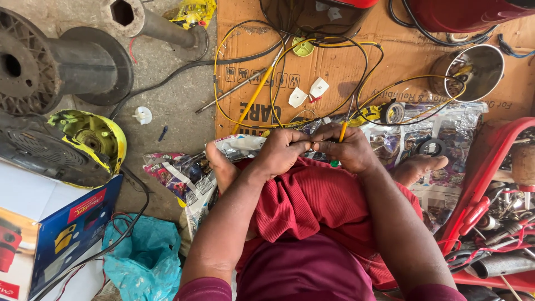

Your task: The person sits on the floor and uses a screwdriver to tighten the screws on a white electrical plug. They manipulate the wires and the plug casing, ensuring the connections are secure.

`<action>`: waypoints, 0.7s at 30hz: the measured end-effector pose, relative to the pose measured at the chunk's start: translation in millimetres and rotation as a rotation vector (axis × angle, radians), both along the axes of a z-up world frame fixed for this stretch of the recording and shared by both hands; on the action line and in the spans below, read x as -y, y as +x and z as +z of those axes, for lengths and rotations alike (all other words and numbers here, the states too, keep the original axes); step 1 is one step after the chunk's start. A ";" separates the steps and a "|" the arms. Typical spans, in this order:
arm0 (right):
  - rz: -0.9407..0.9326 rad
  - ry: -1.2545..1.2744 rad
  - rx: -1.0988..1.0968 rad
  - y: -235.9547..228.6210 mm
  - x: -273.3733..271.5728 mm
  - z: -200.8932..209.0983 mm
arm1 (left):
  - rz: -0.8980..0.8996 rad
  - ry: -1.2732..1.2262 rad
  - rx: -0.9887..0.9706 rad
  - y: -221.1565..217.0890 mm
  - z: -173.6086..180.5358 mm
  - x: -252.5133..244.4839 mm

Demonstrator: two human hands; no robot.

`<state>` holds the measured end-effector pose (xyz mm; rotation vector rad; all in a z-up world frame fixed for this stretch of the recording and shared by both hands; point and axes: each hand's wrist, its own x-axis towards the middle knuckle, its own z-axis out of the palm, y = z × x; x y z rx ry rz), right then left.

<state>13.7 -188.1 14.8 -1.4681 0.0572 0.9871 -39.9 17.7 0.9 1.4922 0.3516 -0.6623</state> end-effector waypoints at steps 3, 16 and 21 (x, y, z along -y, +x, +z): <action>-0.034 0.031 -0.079 1.6 -0.1 2.8 | -0.005 -0.067 -0.029 2.5 2.5 -1.0; -0.044 0.174 -0.019 -2.1 1.8 -10.3 | -0.008 -0.271 -0.160 3.7 5.1 -5.8; -0.025 0.170 -0.017 -3.5 1.5 -9.7 | -0.012 -0.261 -0.184 3.4 -3.3 -3.1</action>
